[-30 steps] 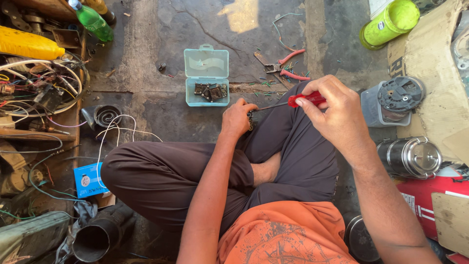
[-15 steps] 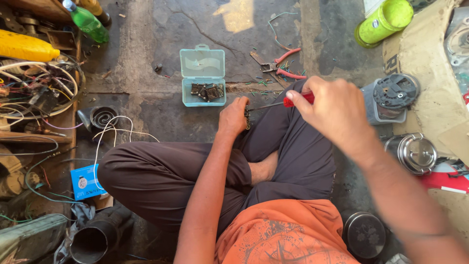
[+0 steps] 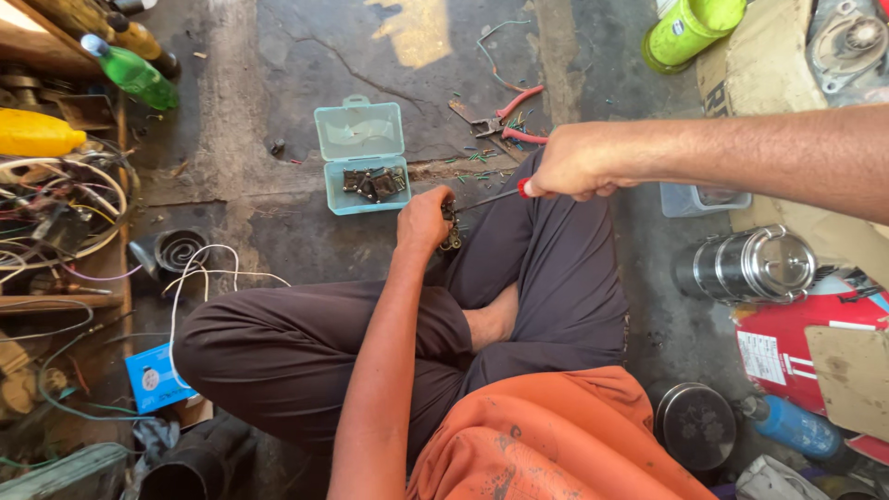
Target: The person sits cross-legged on the floor and uses a red-handled screwdriver to tighten screws on a small electrical component. They repeatedly adjust the component and the screwdriver to secure the screws.
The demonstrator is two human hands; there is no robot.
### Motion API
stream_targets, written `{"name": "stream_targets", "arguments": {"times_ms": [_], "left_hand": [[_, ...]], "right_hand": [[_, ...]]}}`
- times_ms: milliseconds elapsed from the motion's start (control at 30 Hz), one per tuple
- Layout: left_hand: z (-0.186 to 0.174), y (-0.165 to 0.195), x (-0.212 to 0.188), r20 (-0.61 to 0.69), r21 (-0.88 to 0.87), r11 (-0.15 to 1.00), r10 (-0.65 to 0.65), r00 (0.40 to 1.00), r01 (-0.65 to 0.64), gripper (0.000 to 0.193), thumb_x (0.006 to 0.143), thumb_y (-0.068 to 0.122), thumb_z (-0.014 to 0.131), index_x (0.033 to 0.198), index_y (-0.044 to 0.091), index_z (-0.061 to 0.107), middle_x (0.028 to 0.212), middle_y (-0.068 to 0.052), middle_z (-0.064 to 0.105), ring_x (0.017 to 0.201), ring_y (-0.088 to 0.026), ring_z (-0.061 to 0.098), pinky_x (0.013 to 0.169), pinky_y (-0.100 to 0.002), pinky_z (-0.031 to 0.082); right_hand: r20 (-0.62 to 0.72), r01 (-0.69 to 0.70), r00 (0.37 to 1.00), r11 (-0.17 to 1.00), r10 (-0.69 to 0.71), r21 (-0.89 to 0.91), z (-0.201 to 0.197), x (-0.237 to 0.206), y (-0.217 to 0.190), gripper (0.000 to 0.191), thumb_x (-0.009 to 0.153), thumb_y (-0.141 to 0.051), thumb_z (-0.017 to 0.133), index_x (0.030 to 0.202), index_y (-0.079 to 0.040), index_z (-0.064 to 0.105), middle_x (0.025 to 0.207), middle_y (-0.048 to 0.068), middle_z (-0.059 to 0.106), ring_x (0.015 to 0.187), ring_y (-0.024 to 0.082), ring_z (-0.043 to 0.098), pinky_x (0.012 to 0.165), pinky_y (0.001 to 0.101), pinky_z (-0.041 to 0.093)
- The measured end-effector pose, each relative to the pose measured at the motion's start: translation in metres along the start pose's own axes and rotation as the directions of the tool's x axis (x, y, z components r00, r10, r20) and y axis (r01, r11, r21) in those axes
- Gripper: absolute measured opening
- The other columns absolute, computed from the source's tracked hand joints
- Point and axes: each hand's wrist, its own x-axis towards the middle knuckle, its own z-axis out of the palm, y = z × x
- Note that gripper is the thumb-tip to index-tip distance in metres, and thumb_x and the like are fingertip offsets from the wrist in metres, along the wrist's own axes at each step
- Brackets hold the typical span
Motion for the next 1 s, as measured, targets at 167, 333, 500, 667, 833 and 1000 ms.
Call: {"name": "stream_targets", "arguments": {"times_ms": [167, 333, 500, 667, 833, 1000], "left_hand": [[-0.001, 0.000, 0.004, 0.034, -0.002, 1.000, -0.003, 0.999, 0.003, 0.046, 0.072, 0.012, 0.086, 0.114, 0.021, 0.072, 0.111, -0.007, 0.075, 0.108, -0.032, 0.069, 0.088, -0.046, 0.055], [0.002, -0.002, 0.003, -0.008, -0.013, 0.999, 0.032, 0.999, -0.032, 0.045, 0.073, 0.008, 0.083, 0.114, 0.021, 0.073, 0.111, -0.007, 0.075, 0.107, -0.032, 0.070, 0.089, -0.046, 0.055], [0.007, -0.005, 0.004, -0.018, -0.045, 0.999, 0.018, 1.000, -0.019, 0.041, 0.073, 0.010, 0.083, 0.112, 0.019, 0.073, 0.111, -0.008, 0.075, 0.107, -0.033, 0.069, 0.088, -0.046, 0.055], [0.009, 0.005, 0.000, -0.112, -0.008, 1.000, 0.024, 0.993, -0.025, 0.031, 0.080, 0.006, 0.076, 0.108, 0.019, 0.075, 0.112, -0.010, 0.075, 0.108, -0.033, 0.069, 0.089, -0.046, 0.056], [-0.001, 0.012, -0.005, -0.047, -0.056, 0.998, 0.015, 0.999, -0.017, 0.035, 0.076, 0.013, 0.082, 0.109, 0.016, 0.070, 0.110, -0.011, 0.074, 0.106, -0.034, 0.068, 0.087, -0.047, 0.054], [-0.006, 0.010, -0.003, -0.015, -0.014, 0.999, 0.051, 0.999, -0.051, 0.034, 0.076, 0.005, 0.077, 0.107, 0.016, 0.070, 0.108, -0.010, 0.074, 0.105, -0.035, 0.069, 0.085, -0.048, 0.054]], "right_hand": [[-0.023, 0.010, 1.000, 1.000, -0.010, 0.015, -0.003, -0.004, -0.016, 0.035, 0.090, -0.037, 0.074, 0.080, -0.003, 0.072, 0.058, 0.008, 0.052, 0.044, 0.017, 0.037, 0.043, 0.0353, 0.025], [-0.120, 0.305, 0.816, 0.597, -0.565, -0.742, -0.009, -0.023, -0.015, 0.031, 0.087, -0.039, 0.073, 0.082, -0.008, 0.072, 0.059, 0.008, 0.055, 0.048, 0.021, 0.046, 0.045, 0.0359, 0.032], [0.087, 0.378, 0.681, 0.248, -0.727, -0.892, -0.004, -0.040, -0.017, 0.026, 0.084, -0.036, 0.073, 0.086, -0.010, 0.070, 0.060, 0.006, 0.057, 0.048, 0.020, 0.051, 0.044, 0.0355, 0.037], [-0.117, 0.436, 0.880, 0.881, -0.460, -0.183, -0.011, -0.037, -0.018, 0.024, 0.081, -0.034, 0.072, 0.090, -0.013, 0.069, 0.060, 0.005, 0.059, 0.048, 0.020, 0.056, 0.044, 0.0350, 0.042], [0.033, -0.043, 0.999, 0.938, 0.034, 0.344, -0.019, -0.015, -0.014, 0.030, 0.090, -0.035, 0.067, 0.087, -0.006, 0.062, 0.062, 0.002, 0.049, 0.042, 0.011, 0.032, 0.039, 0.0311, 0.019], [-0.028, -0.025, 0.999, 1.000, 0.024, -0.017, -0.008, -0.004, -0.011, 0.046, 0.093, -0.040, 0.071, 0.083, 0.003, 0.060, 0.062, 0.007, 0.053, 0.044, 0.015, 0.041, 0.041, 0.0333, 0.028]]}}
